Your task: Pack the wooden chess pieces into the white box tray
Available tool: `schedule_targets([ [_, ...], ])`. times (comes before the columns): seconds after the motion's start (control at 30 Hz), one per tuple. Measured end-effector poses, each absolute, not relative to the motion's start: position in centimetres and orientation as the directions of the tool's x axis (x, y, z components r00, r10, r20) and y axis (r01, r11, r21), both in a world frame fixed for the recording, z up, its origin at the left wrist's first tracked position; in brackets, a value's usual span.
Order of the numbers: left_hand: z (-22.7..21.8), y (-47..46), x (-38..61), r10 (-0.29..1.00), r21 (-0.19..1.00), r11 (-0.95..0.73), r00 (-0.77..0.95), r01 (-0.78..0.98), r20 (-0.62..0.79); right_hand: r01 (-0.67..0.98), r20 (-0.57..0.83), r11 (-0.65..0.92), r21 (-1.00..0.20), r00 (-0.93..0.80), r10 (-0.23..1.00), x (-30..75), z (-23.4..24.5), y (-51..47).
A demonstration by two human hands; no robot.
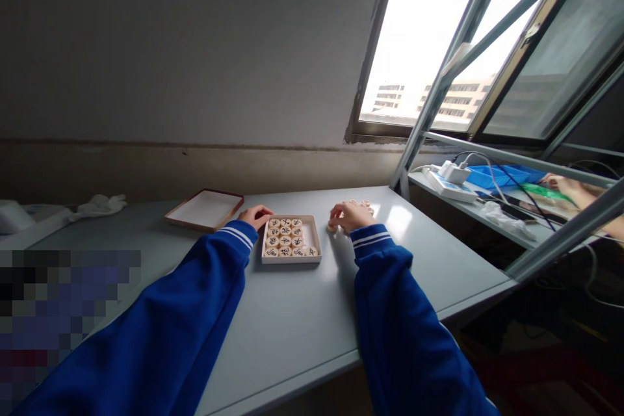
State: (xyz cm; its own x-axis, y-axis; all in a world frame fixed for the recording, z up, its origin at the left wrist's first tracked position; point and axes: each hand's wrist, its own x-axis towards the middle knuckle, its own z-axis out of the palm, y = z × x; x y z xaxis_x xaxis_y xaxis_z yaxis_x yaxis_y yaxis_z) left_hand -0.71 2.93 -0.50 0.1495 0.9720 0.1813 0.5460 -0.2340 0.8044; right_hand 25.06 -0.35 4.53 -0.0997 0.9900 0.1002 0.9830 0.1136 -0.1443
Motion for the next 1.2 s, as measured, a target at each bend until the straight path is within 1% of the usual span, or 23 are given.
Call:
schedule_targets([
  [0.03, -0.5, 2.9, -0.7, 0.970, 0.807, -0.244, 0.150, 0.538, 0.193, 0.991, 0.131, 0.085, -0.103, -0.071, 0.989, 25.0, 4.5, -0.4],
  [0.07, -0.6, 2.9, -0.7, 0.967, 0.810, -0.254, 0.151, 0.529, 0.205, 0.993, 0.149, 0.077, -0.088, -0.064, 0.987, 25.0, 4.5, -0.4],
  [0.17, -0.8, 3.0, -0.8, 0.963, 0.816, -0.270, 0.154, 0.511, 0.222, 0.985, 0.096, 0.141, -0.095, -0.132, 0.987, 25.0, 4.6, -0.4],
  [0.23, -0.9, 3.1, -0.8, 0.963, 0.814, -0.268, 0.157, 0.515, 0.218, 0.985, 0.069, 0.159, -0.071, -0.154, 0.986, 25.1, 4.6, -0.5],
  [0.3, -1.0, 3.2, -0.8, 0.965, 0.806, -0.262, 0.163, 0.531, 0.206, 0.993, 0.092, 0.116, -0.032, -0.113, 0.989, 25.2, 4.6, -0.5],
  [0.37, -0.9, 3.2, -0.7, 0.967, 0.793, -0.254, 0.165, 0.554, 0.195, 0.995, 0.130, 0.093, -0.031, -0.088, 0.988, 25.2, 4.7, -0.5],
  [0.43, -1.0, 3.2, -0.7, 0.968, 0.783, -0.251, 0.160, 0.570, 0.194, 0.975, 0.143, 0.189, -0.116, -0.172, 0.975, 24.8, 4.8, -0.5],
  [0.47, -1.0, 3.3, -0.6, 0.967, 0.781, -0.253, 0.153, 0.571, 0.201, 0.942, 0.138, 0.278, -0.189, -0.255, 0.957, 24.5, 4.9, -0.6],
  [0.53, -1.1, 3.4, -0.6, 0.967, 0.788, -0.253, 0.130, 0.561, 0.217, 0.817, 0.103, 0.462, -0.345, -0.456, 0.884, 23.5, 5.1, -0.9],
  [0.6, -1.4, 3.5, -0.6, 0.966, 0.796, -0.252, 0.097, 0.550, 0.238, 0.696, 0.004, 0.555, -0.454, -0.622, 0.783, 22.5, 5.2, -1.3],
  [0.67, -1.6, 3.7, -0.6, 0.963, 0.800, -0.254, 0.069, 0.544, 0.260, 0.649, -0.119, 0.558, -0.516, -0.700, 0.704, 21.8, 5.1, -1.6],
  [0.73, -1.7, 3.8, -0.6, 0.959, 0.804, -0.267, 0.063, 0.532, 0.277, 0.665, -0.202, 0.518, -0.538, -0.699, 0.686, 21.5, 4.7, -1.7],
  [0.87, -1.7, 3.7, -0.6, 0.958, 0.818, -0.274, 0.071, 0.506, 0.277, 0.682, -0.234, 0.469, -0.561, -0.674, 0.701, 21.4, 4.1, -1.4],
  [0.93, -1.6, 3.6, -0.6, 0.963, 0.820, -0.259, 0.071, 0.509, 0.260, 0.658, -0.192, 0.468, -0.590, -0.677, 0.710, 21.6, 4.2, -1.3],
  [1.03, -1.5, 3.5, -0.6, 0.963, 0.812, -0.254, 0.058, 0.525, 0.263, 0.634, -0.036, 0.466, -0.617, -0.614, 0.788, 22.1, 4.9, -1.4],
  [1.1, -1.6, 3.5, -0.6, 0.959, 0.804, -0.262, 0.050, 0.533, 0.280, 0.684, 0.051, 0.428, -0.591, -0.498, 0.866, 22.8, 5.4, -1.6],
  [1.13, -1.7, 3.6, -0.7, 0.958, 0.802, -0.266, 0.051, 0.534, 0.284, 0.725, 0.068, 0.398, -0.562, -0.439, 0.896, 23.1, 5.5, -1.7],
  [1.2, -1.8, 3.7, -0.7, 0.958, 0.805, -0.267, 0.056, 0.531, 0.281, 0.803, 0.051, 0.351, -0.481, -0.374, 0.926, 23.8, 5.6, -1.6],
])
